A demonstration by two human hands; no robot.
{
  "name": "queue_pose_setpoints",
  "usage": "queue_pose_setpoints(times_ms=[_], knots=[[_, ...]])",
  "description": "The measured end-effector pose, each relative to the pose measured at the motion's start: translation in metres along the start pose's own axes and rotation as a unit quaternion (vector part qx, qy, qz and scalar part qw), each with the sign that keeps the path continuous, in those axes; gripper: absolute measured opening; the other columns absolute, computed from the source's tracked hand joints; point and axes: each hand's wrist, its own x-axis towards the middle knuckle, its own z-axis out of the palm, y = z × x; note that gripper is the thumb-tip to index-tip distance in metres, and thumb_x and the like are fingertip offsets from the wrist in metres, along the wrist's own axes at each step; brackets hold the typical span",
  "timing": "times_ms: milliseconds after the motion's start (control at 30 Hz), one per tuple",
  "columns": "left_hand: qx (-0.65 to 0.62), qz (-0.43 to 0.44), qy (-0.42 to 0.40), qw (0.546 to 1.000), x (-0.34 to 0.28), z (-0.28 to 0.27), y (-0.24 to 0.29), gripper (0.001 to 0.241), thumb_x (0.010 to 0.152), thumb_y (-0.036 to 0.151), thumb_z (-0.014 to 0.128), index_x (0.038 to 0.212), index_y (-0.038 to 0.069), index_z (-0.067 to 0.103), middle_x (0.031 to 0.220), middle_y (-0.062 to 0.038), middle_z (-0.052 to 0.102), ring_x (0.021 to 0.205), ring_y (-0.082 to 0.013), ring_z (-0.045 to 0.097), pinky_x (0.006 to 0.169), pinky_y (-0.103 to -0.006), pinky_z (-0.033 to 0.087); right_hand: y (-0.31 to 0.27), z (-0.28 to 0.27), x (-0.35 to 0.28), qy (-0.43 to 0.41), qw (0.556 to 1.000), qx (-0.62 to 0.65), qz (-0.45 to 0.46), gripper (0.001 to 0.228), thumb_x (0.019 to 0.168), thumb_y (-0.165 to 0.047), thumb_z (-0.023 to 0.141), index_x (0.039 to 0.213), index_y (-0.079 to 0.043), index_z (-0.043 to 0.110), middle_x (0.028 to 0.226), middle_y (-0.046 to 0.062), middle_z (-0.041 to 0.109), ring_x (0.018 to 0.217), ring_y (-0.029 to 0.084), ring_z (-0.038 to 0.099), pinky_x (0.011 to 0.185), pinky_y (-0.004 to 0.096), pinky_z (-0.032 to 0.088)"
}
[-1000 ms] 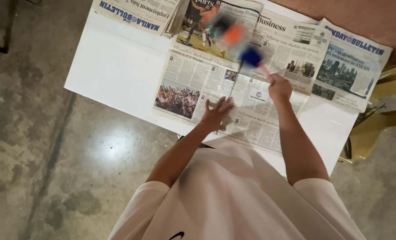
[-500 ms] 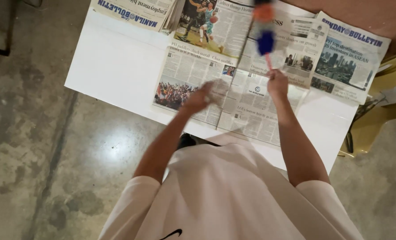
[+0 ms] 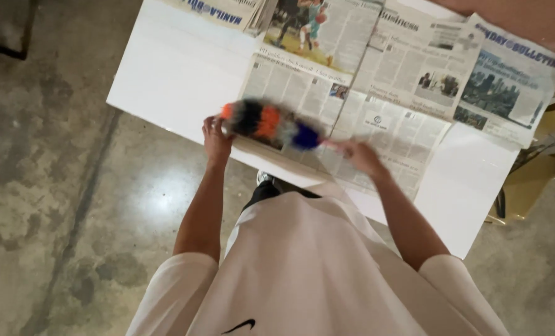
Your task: The person is using a duster to clean individual pages of newspapers on a table.
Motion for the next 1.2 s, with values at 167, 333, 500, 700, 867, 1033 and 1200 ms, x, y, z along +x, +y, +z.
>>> queue_pose_setpoints(times_ms=[167,333,500,700,867,1033,1200], knots=[[0.002,-0.006,-0.002,1.000,0.010,0.002,-0.012,0.062,0.068,0.017,0.095,0.122,0.023,0.065,0.132,-0.005,0.043,0.123,-0.0332,0.054,0.091,-0.0507,0.060,0.032,-0.009,0.028,0.153,0.984,-0.084,0.035,0.027,0.111,-0.037,0.045,0.119,-0.027,0.068,0.097,0.018,0.073,0.093,0.047,0.069,0.084,0.058,0.056],[0.034,-0.028,0.004,0.999,0.009,0.003,-0.020,0.056,0.071,0.025,0.094,0.116,0.025,0.060,0.133,-0.004,0.042,0.122,-0.0353,0.051,0.086,-0.0568,0.057,-0.028,-0.019,-0.015,0.039,0.998,-0.049,-0.013,0.024,0.105,-0.024,0.055,0.116,-0.013,0.074,0.100,0.023,0.075,0.096,0.051,0.069,0.085,0.060,0.054],[0.030,-0.043,-0.016,0.999,0.016,0.003,-0.017,0.060,0.069,0.028,0.095,0.115,0.022,0.057,0.135,-0.005,0.041,0.124,-0.0370,0.049,0.087,-0.0582,0.054,0.022,-0.038,-0.024,0.062,0.996,-0.035,0.052,0.031,0.102,-0.012,0.054,0.124,-0.016,0.075,0.107,0.019,0.076,0.107,0.048,0.067,0.094,0.057,0.051],[0.071,0.015,-0.015,0.997,0.008,-0.018,0.028,0.079,0.067,0.017,0.095,0.131,0.028,0.051,0.148,-0.010,0.036,0.138,-0.0373,0.041,0.094,-0.0587,0.052,0.088,-0.048,-0.019,0.170,0.981,-0.005,0.093,0.024,0.104,-0.029,0.058,0.124,-0.029,0.072,0.092,0.004,0.074,0.094,0.030,0.071,0.087,0.044,0.056],[0.087,0.404,0.137,0.900,0.009,0.039,0.051,0.040,0.070,0.020,0.081,0.110,0.020,0.078,0.126,-0.014,0.069,0.129,-0.0437,0.056,0.112,-0.0622,0.040,0.056,-0.067,-0.020,-0.012,0.992,-0.066,0.109,0.031,0.105,-0.026,0.058,0.125,-0.009,0.074,0.113,0.026,0.075,0.107,0.050,0.069,0.096,0.058,0.051],[0.086,0.144,-0.109,0.980,0.000,0.018,0.080,0.109,0.063,0.038,0.097,0.150,0.013,0.035,0.159,-0.024,0.027,0.145,-0.0446,0.037,0.109,-0.0532,0.053,0.150,-0.071,0.041,0.124,0.963,-0.151,0.184,0.037,0.110,-0.056,0.048,0.124,-0.033,0.072,0.111,0.012,0.076,0.103,0.044,0.071,0.089,0.055,0.055],[0.059,0.149,-0.091,0.983,0.002,0.032,0.069,0.116,0.057,0.035,0.100,0.152,0.012,0.037,0.161,-0.028,0.024,0.150,-0.0479,0.026,0.116,-0.0518,0.048,0.059,-0.082,0.066,0.239,0.965,-0.075,0.083,0.031,0.114,-0.041,0.049,0.129,-0.023,0.069,0.109,0.018,0.072,0.106,0.046,0.067,0.089,0.058,0.054]])
